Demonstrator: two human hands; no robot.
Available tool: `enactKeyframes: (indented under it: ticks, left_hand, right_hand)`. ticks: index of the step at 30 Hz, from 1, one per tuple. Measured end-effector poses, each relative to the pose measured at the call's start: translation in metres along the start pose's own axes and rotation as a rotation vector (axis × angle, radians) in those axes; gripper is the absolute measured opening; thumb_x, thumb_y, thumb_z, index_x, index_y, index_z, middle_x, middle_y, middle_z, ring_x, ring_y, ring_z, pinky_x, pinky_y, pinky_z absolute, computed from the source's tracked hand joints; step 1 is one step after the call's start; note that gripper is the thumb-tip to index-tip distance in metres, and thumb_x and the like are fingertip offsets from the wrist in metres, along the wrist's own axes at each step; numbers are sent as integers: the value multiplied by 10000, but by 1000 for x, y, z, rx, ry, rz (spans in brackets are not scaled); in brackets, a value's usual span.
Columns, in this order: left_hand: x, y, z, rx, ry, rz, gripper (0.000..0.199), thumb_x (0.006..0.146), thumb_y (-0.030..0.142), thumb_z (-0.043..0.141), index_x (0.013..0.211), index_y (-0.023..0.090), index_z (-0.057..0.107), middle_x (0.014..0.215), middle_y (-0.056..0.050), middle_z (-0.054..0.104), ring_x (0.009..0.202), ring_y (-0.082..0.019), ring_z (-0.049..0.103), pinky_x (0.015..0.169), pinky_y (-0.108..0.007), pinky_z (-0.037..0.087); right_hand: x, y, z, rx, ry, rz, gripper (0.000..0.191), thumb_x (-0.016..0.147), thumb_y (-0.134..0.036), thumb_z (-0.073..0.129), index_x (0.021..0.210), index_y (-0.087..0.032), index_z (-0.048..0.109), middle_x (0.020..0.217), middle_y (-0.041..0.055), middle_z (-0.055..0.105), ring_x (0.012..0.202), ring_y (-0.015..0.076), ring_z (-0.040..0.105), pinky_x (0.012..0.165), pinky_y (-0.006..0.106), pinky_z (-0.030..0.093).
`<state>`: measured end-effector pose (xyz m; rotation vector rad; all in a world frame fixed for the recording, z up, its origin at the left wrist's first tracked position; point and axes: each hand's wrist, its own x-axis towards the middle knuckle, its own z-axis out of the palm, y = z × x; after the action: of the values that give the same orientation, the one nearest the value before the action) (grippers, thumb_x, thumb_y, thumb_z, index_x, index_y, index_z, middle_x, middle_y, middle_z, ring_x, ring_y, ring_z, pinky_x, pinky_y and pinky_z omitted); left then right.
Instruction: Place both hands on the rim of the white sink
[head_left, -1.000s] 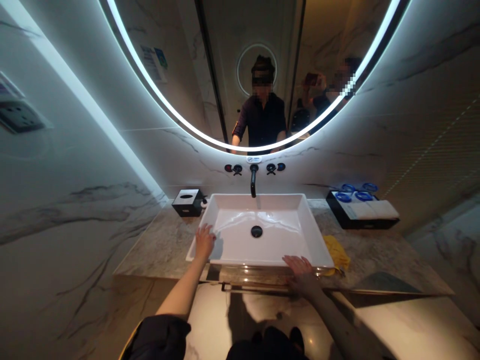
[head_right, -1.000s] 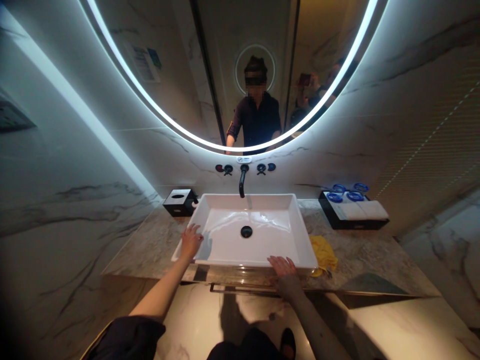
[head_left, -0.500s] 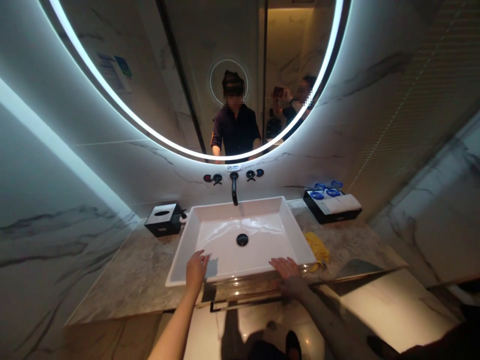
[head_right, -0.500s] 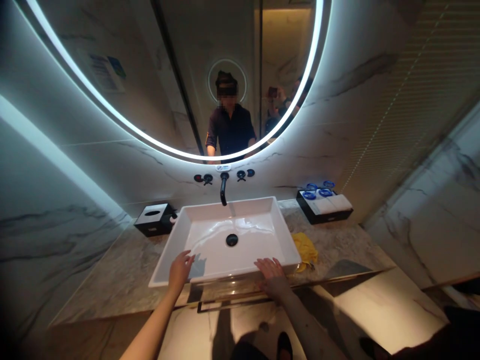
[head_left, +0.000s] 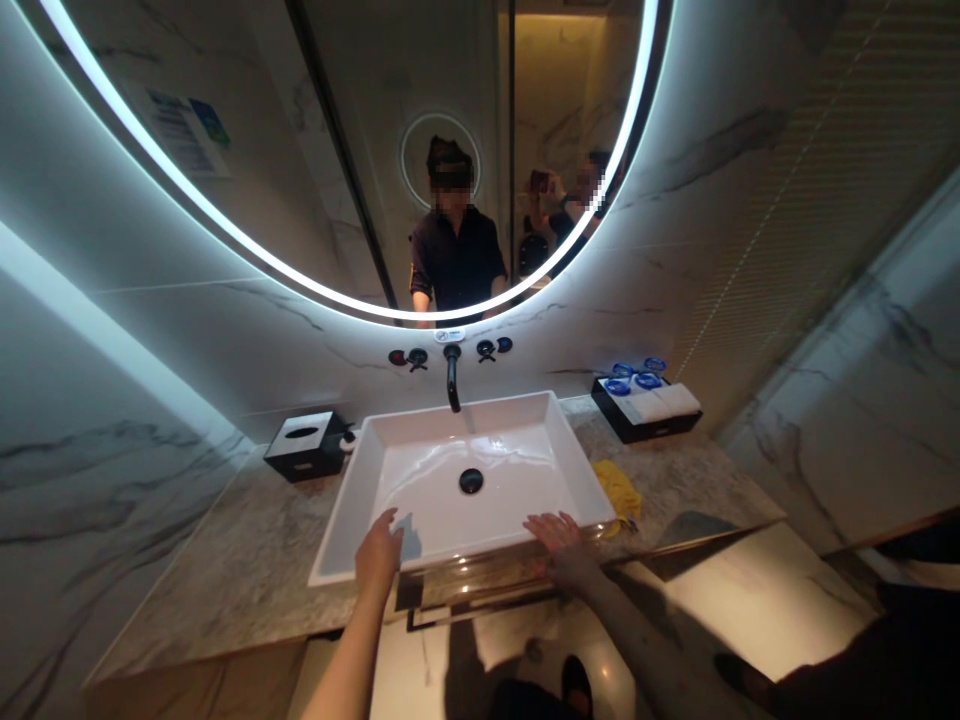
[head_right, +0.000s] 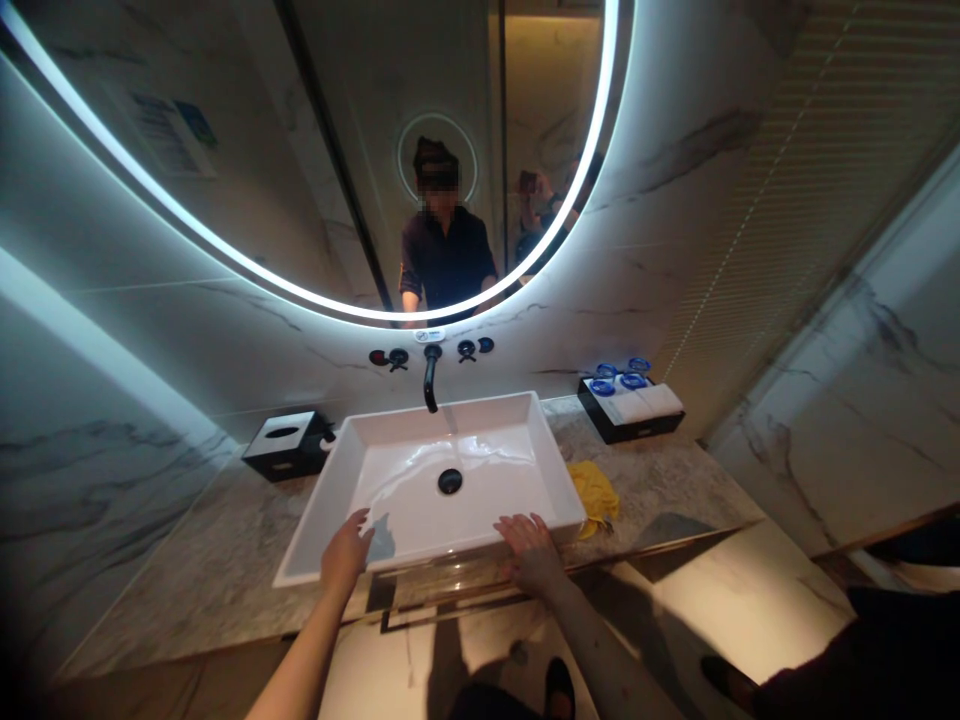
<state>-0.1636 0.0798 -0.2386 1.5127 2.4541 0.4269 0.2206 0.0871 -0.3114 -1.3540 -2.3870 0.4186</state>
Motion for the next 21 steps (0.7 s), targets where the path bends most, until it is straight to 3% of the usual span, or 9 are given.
enactKeyframes:
  ticks: [4,10,16,21]
  left_hand:
    - [-1,4,-4,52,-51,-26,467,952,504,343,929,181,679,1018,-161,747,1051,-361,674,817,-410,471]
    - [0,6,-8,27,-81,-39,359,910,362,363,1102,240,640,1170,-91,732,1111,-296,657,805,-355,438]
    - [3,5,-6,77,-101,-17,447,909,526,278,862,226,606,952,-131,733,992,-327,664,734,-365,400]
    - [1,8,-8,113,-135,-36,558,902,595,164,774,224,562,932,-163,722,985,-348,664,749,-387,402]
  right_hand:
    - [0,2,1,-4,-8,-14,694,806,-328,671,1476,-282,500,1536,45,493,1439,262,438,1256,523,253]
    - [3,6,-1,28,-57,-44,745,807,-411,681,1505,-270,463,1563,72,454,1456,290,410,1264,545,221]
    - [8,2,-12,68,-211,16,780,826,-488,640,1539,-277,403,1612,58,379,1505,291,318,1282,555,130]
    - [10,-3,-20,106,-284,48,815,824,-505,643,1554,-271,368,1646,38,314,1532,286,246,1291,540,44]
